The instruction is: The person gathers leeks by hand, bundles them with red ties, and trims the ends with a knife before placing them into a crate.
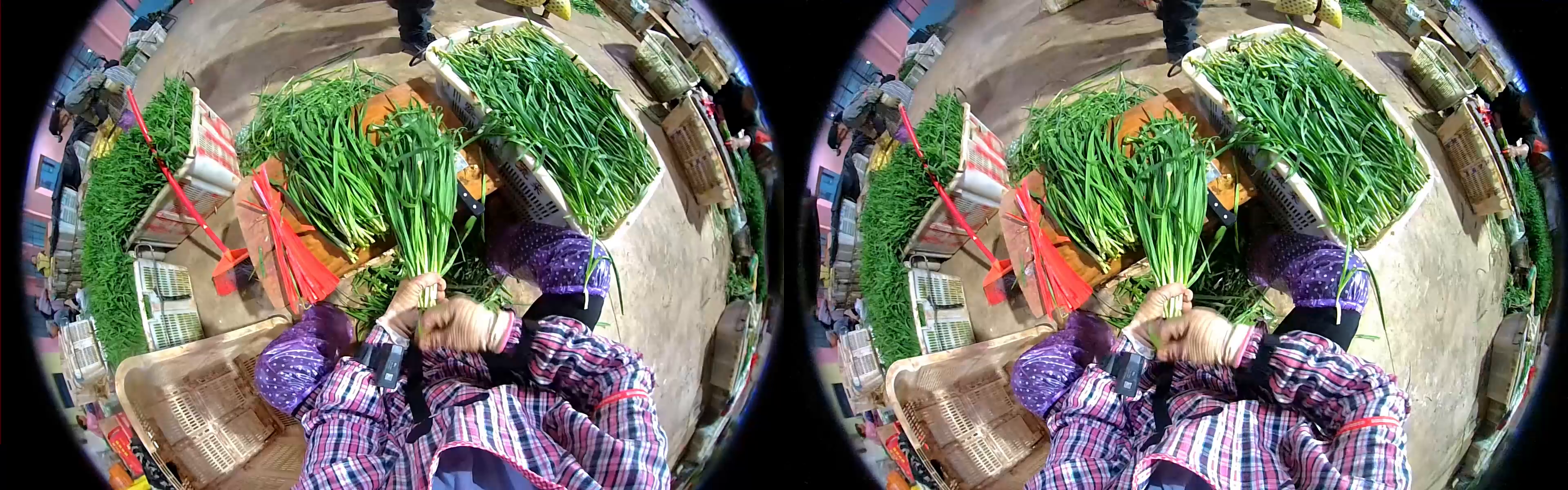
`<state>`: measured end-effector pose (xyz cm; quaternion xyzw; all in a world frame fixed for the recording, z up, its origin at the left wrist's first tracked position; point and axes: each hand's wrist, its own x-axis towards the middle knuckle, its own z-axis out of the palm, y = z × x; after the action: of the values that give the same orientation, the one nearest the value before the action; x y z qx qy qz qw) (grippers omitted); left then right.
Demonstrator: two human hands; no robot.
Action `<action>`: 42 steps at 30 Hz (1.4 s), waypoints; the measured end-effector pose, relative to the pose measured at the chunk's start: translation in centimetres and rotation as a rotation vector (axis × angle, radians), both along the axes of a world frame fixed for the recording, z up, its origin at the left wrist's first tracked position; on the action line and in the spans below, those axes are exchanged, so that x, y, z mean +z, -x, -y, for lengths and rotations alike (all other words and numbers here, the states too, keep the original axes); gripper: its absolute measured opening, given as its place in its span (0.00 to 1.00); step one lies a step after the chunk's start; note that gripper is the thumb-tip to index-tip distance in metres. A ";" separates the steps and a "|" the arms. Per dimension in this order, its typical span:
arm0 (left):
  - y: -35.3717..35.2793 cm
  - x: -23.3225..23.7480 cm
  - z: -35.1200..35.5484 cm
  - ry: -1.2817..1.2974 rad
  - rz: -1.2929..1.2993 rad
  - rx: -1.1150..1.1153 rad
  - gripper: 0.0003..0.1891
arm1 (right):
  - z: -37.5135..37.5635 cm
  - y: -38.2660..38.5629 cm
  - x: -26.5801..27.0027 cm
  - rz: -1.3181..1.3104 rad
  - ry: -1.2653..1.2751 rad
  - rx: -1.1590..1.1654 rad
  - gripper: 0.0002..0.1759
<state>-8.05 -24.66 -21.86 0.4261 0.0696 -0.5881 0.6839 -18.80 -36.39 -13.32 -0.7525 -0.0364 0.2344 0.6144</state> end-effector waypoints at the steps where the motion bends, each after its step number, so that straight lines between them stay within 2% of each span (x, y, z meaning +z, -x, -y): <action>1: 0.3 0.8 0.0 -0.016 -0.170 0.099 0.09 | -0.4 0.4 1.1 -0.082 -0.242 0.127 0.21; 3: -0.2 2.7 -1.2 -0.004 0.095 0.027 0.09 | -0.2 1.2 4.8 -0.035 -0.168 0.337 0.25; 4: -0.7 3.3 -2.3 -0.052 0.113 -0.053 0.10 | 0.7 0.6 7.4 -0.094 -0.065 0.421 0.29; 5: -1.3 3.1 -3.4 -0.054 0.112 -0.092 0.10 | 1.7 0.8 8.3 -0.061 -0.033 0.343 0.30; 7: -0.4 8.0 -4.8 -0.169 0.315 0.037 0.10 | 3.5 0.2 8.2 0.091 0.122 0.175 0.29; 9: -0.2 13.0 -6.6 -0.268 0.354 -0.113 0.09 | 4.9 0.1 8.8 0.286 0.156 -0.134 0.26; 11: 0.0 14.3 -8.6 -0.264 0.322 -0.196 0.09 | 5.3 -0.2 10.3 0.400 0.337 -0.373 0.25; 12: 0.4 15.1 -9.4 -0.301 0.385 -0.233 0.09 | 5.2 -0.7 10.1 0.591 0.492 -0.442 0.28; 13: 0.9 16.1 -10.1 -0.338 0.443 -0.272 0.10 | 5.2 -1.2 10.5 0.581 0.635 -0.408 0.29; 15: 1.6 17.3 -11.3 -0.367 0.432 -0.313 0.12 | 5.2 -2.3 9.1 0.683 0.798 -0.318 0.24; 16: 2.0 17.9 -11.8 -0.339 0.472 -0.327 0.14 | 5.1 -3.2 8.8 0.583 0.935 -0.197 0.18; 18: 2.6 19.5 -13.3 -0.303 0.493 -0.339 0.17 | 5.9 -4.3 7.3 0.502 1.011 -0.105 0.12; 19: 2.6 19.6 -14.6 -0.372 0.496 -0.329 0.13 | 6.7 -4.6 6.8 0.452 1.059 -0.076 0.10; 21: 1.8 18.7 -19.5 -0.291 0.768 -0.516 0.07 | 8.9 -4.5 6.1 0.448 1.128 -0.079 0.09; 22: 1.2 19.1 -20.5 -0.391 0.650 -0.480 0.05 | 10.2 -4.3 5.7 0.457 1.151 -0.041 0.09; 23: 1.2 18.8 -21.6 -0.531 0.816 -0.515 0.09 | 11.5 -3.9 5.5 0.463 1.173 -0.002 0.09; 25: 2.6 19.7 -22.2 -0.438 0.723 -0.121 0.15 | 13.3 -2.5 6.0 0.455 1.226 0.048 0.10; 26: 2.5 22.7 -22.6 -0.616 0.539 -0.309 0.19 | 14.1 -2.3 6.2 0.381 1.284 0.112 0.10; 27: 2.7 23.6 -23.0 -0.623 0.539 -0.305 0.19 | 14.7 -2.1 6.2 0.304 1.342 0.176 0.10; 30: 3.0 24.5 -24.8 -0.599 0.467 -0.206 0.16 | 17.2 -0.8 5.3 0.367 1.389 0.166 0.07; 33: 3.2 24.8 -26.4 -0.637 0.471 -0.204 0.16 | 17.4 0.6 6.3 0.366 1.359 0.285 0.09; 34: 3.4 25.0 -26.6 -0.643 0.466 -0.205 0.18 | 16.9 0.9 7.9 0.383 1.263 0.303 0.13; 35: 3.6 25.2 -26.6 -0.645 0.468 -0.201 0.18 | 16.0 1.0 9.4 0.389 1.262 0.304 0.13; 37: 3.9 25.5 -26.2 -0.598 0.508 -0.172 0.18 | 14.6 0.9 11.6 0.414 1.018 0.107 0.17; 38: 4.1 25.6 -25.9 -0.585 0.517 -0.162 0.17 | 14.6 0.4 10.8 0.493 0.834 0.014 0.16; 41: 4.5 25.4 -25.5 -0.617 0.504 -0.157 0.14 | 11.2 -0.7 12.5 0.367 0.248 -0.265 0.10; 42: 4.6 25.2 -25.4 -0.648 0.529 -0.170 0.12 | 10.2 -1.1 12.4 0.513 0.250 -0.299 0.10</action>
<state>-12.65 0.71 3.32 0.7595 0.0379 -0.4604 0.4580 -17.69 -46.60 -0.92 -0.8538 -0.0501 -0.0530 0.5154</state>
